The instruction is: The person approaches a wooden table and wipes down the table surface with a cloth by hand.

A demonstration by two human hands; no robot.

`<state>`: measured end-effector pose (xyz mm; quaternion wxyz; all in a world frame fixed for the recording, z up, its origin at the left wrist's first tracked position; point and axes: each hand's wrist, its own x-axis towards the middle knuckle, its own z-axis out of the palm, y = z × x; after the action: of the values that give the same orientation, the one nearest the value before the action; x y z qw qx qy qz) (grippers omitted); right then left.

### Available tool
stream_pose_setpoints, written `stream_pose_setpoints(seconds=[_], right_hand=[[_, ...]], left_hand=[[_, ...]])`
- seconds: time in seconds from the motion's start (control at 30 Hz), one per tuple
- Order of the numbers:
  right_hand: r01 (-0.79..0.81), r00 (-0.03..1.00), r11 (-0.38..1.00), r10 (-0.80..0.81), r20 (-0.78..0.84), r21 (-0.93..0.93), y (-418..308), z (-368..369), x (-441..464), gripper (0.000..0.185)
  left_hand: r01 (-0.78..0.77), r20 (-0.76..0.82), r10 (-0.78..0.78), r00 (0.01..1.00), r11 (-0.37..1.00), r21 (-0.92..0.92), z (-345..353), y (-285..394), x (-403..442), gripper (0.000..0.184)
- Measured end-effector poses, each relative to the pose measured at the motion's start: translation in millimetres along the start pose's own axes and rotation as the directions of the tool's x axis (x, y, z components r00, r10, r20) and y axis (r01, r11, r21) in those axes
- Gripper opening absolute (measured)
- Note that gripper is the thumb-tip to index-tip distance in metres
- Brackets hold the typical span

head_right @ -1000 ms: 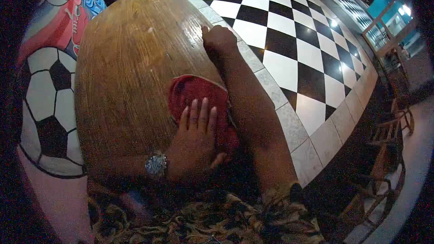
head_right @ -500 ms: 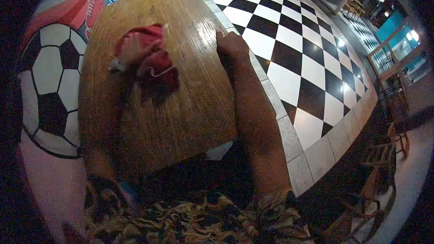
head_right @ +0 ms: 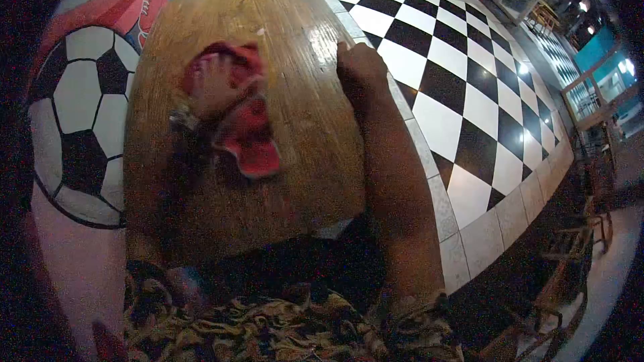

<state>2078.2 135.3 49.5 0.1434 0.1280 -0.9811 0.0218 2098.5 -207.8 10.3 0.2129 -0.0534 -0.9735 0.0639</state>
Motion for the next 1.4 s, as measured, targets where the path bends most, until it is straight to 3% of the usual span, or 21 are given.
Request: stream_pose_setpoints(seconds=[0.07, 0.17, 0.23, 0.3, 0.37, 0.43, 0.53, 0.63, 0.7, 0.77, 0.83, 0.87, 0.97, 1.0, 1.07, 1.1, 1.13, 1.17, 1.27, 1.33, 1.4], right_hand=[[0.04, 0.999, 0.998, -0.041, -0.016, -0.042, 2.8, 2.5, 3.1, 0.033], [-0.161, 0.983, 0.978, 0.148, 0.107, 0.134, 13.2, 17.9, 19.5, 0.034], [-0.13, 0.99, 0.981, 0.119, 0.082, 0.145, 15.2, 18.6, 13.7, 0.037], [0.062, 0.995, 0.998, -0.06, 0.083, -0.023, 8.0, -4.2, 2.5, 0.04], [0.012, 0.985, 1.0, -0.012, 0.169, -0.001, 1.1, -7.9, 10.5, 0.037], [-0.058, 0.988, 0.998, 0.062, 0.142, -0.031, 10.4, 9.1, 19.7, 0.033], [-0.003, 0.998, 0.999, 0.005, 0.06, -0.035, 9.3, 7.0, 5.9, 0.032], [-0.001, 1.0, 0.998, 0.003, 0.021, -0.068, 3.1, -0.7, -3.2, 0.033], [-0.065, 0.995, 0.998, 0.066, 0.079, -0.01, 3.4, -0.5, -0.7, 0.035], [-0.037, 0.994, 0.998, 0.041, 0.097, -0.043, 2.5, -5.4, 2.2, 0.035], [-0.113, 0.976, 0.994, 0.113, 0.186, -0.015, -4.3, -14.4, 2.6, 0.035], [-0.05, 0.985, 0.999, 0.05, 0.162, -0.007, 0.8, -9.8, 4.0, 0.036], [-0.029, 0.994, 1.0, 0.03, 0.101, -0.011, -4.7, -17.2, -3.2, 0.038], [-0.25, 0.957, 0.961, 0.225, 0.183, 0.123, 2.6, 3.0, 15.4, 0.044], [-0.273, 0.952, 0.951, 0.246, 0.18, 0.145, -2.0, 0.1, 13.3, 0.049], [-0.294, 0.948, 0.943, 0.266, 0.175, 0.159, -4.6, -5.1, 11.3, 0.056], [-0.137, 0.978, 0.99, 0.131, 0.165, 0.028, -5.7, -11.2, 7.6, 0.055], [-0.138, 0.978, 0.99, 0.132, 0.161, 0.028, -2.4, -5.4, 10.3, 0.055], [-0.294, 0.943, 0.95, 0.27, 0.196, 0.108, -2.7, -2.5, 13.5, 0.042], [-0.105, 0.98, 0.992, 0.115, 0.165, -0.068, -6.6, -11.1, 8.3, 0.035], [-0.083, 0.982, 0.995, 0.093, 0.162, -0.063, -3.8, -10.3, 9.0, 0.035]], left_hand=[[-0.115, 0.09, 0.131, 0.987, 0.98, -0.161, -61.0, 64.3, -23.4, 0.121], [-0.342, 0.023, 0.38, 0.925, 0.856, -0.388, -100.7, 132.6, -80.8, 0.119], [-0.381, -0.041, 0.415, 0.909, 0.785, -0.488, -122.2, 158.1, -113.7, 0.119], [-0.482, -0.011, 0.579, 0.816, 0.668, -0.568, -135.4, 164.7, -128.0, 0.119], [-0.47, -0.016, 0.572, 0.82, 0.658, -0.588, -123.6, 154.9, -111.9, 0.115], [-0.455, -0.083, 0.524, 0.847, 0.637, -0.621, -103.9, 140.0, -90.0, 0.11], [-0.286, 0.042, 0.356, 0.934, 0.81, -0.511, -81.8, 101.4, -38.9, 0.106], [-0.088, 0.066, 0.118, 0.991, 0.935, -0.344, -39.5, 21.8, 21.7, 0.107], [0.072, 0.217, -0.011, 0.976, 0.958, -0.276, -24.3, -50.1, 44.2, 0.106], [0.274, 0.102, -0.273, 0.957, 0.962, 0.004, 11.8, -109.1, 45.0, 0.104], [0.376, -0.029, -0.375, 0.927, 0.923, 0.087, 62.1, -178.2, 42.5, 0.107], [0.417, -0.021, -0.417, 0.909, 0.903, 0.108, 78.8, -205.3, 38.4, 0.11], [0.5, 0.169, -0.503, 0.848, 0.864, 0.063, 34.5, -182.1, 24.2, 0.118], [0.529, 0.24, -0.52, 0.819, 0.848, 0.032, 20.0, -168.9, 23.9, 0.121], [0.554, 0.332, -0.516, 0.79, 0.832, -0.024, 3.4, -142.0, 28.3, 0.126], [0.548, 0.356, -0.499, 0.79, 0.835, -0.045, -0.6, -128.3, 28.9, 0.129], [0.518, 0.355, -0.465, 0.811, 0.853, -0.066, -4.2, -108.8, 29.0, 0.132], [0.459, 0.333, -0.412, 0.848, 0.885, -0.077, -7.1, -87.6, 25.4, 0.13], [0.297, 0.291, -0.244, 0.925, 0.943, -0.153, -27.4, -13.7, 9.3, 0.125], [0.086, 0.107, -0.065, 0.992, 0.973, -0.215, -40.5, 39.1, -16.1, 0.116], [-0.099, 0.045, 0.117, 0.992, 0.951, -0.293, -59.9, 87.0, -46.3, 0.113]])
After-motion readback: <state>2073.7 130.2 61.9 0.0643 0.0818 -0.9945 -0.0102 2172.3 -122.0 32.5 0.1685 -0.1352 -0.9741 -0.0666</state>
